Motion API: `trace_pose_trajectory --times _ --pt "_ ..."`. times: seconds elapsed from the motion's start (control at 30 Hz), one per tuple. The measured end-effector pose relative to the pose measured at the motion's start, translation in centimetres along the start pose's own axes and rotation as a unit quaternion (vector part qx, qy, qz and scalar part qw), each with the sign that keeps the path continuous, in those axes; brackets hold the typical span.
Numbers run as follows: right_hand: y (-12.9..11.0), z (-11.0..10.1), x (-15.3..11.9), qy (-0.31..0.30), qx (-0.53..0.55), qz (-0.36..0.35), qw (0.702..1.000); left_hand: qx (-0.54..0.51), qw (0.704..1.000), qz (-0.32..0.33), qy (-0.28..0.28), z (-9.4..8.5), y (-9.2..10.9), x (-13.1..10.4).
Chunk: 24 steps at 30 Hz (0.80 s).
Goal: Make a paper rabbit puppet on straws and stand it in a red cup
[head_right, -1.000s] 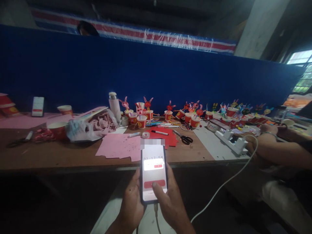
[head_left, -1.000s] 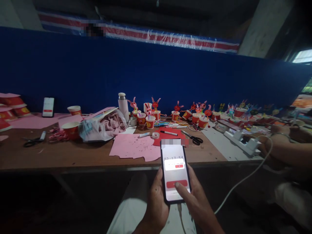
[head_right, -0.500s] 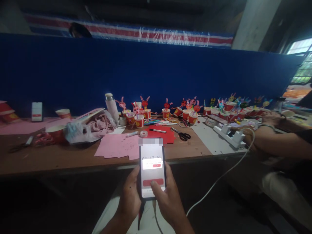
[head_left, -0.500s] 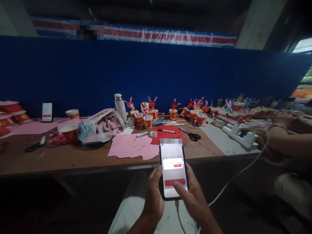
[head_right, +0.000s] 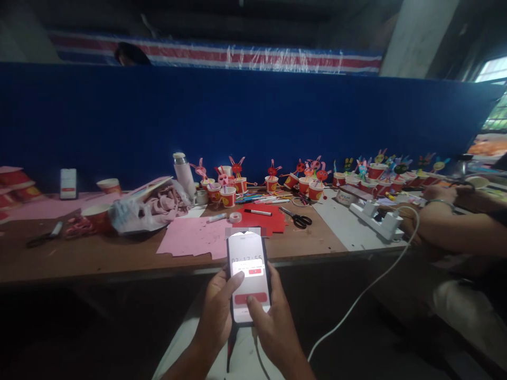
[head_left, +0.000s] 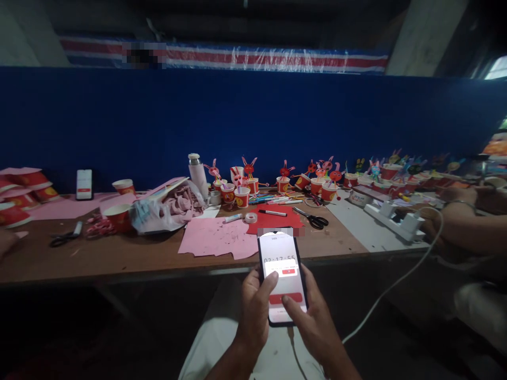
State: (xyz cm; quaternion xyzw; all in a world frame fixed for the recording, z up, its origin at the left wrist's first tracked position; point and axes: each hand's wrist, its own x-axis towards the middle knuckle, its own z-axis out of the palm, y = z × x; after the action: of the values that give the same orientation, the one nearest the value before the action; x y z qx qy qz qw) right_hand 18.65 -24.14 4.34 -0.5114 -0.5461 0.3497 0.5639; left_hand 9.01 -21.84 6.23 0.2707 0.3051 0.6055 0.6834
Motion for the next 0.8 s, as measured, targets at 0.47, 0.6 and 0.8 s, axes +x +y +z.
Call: trace_pose_trajectory --times 0.47,0.6,0.8 --pt "0.72 -0.66 0.35 -0.048 -0.004 0.009 0.999 -0.067 0.988 0.010 0.136 -0.55 -0.80 0.47" --pt "0.75 -0.77 0.29 -0.050 -0.002 0.004 0.999 -0.081 0.986 0.013 0.148 -0.41 -0.69 0.35" --pt "0.77 -0.49 0.18 -0.034 0.010 0.005 0.999 -0.059 0.996 -0.010 0.060 -0.22 -0.47 0.04"
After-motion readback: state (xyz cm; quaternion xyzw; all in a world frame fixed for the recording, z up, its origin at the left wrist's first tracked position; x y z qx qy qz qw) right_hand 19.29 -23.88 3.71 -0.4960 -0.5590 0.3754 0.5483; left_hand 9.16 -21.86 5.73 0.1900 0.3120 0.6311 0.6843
